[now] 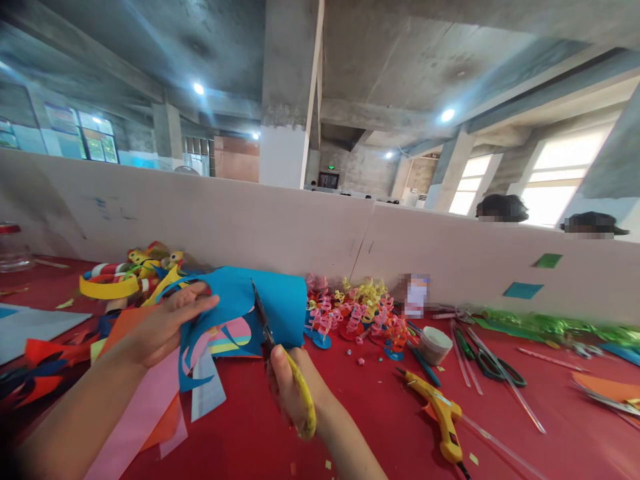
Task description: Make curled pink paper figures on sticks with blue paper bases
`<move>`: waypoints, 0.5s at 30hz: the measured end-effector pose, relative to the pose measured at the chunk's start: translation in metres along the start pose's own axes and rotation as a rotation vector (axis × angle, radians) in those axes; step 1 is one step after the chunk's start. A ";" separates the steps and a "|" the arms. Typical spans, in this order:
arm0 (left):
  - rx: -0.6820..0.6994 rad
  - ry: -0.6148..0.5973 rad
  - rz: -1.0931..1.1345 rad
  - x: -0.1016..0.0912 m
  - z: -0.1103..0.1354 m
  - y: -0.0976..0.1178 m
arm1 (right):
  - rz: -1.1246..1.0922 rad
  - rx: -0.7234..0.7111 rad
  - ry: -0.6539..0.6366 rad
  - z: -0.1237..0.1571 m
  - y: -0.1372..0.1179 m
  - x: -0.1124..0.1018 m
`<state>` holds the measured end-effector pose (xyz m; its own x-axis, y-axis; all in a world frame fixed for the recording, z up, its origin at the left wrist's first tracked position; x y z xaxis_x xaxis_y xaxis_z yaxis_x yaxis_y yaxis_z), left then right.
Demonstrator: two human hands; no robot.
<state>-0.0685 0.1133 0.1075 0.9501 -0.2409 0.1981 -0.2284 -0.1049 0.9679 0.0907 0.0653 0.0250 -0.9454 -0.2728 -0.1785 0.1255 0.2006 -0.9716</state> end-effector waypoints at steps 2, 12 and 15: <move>-0.061 0.025 0.221 -0.001 -0.003 -0.008 | -0.060 0.034 -0.020 0.000 -0.002 0.003; 0.084 -0.223 0.298 0.041 -0.003 -0.030 | -0.363 0.227 0.089 0.001 -0.013 0.004; 0.265 -0.220 0.013 0.036 0.000 -0.033 | -0.345 0.159 0.111 0.001 -0.010 0.005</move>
<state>-0.0273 0.1080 0.0831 0.8847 -0.4433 0.1441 -0.3150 -0.3407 0.8858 0.0851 0.0614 0.0335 -0.9660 -0.1931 0.1719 -0.1681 -0.0358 -0.9851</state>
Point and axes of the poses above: each hand's wrist, its own z-axis away from the middle knuckle, its own x-axis out of the palm, y = z × x, the point moved 8 cm from there along -z, towards the middle knuckle
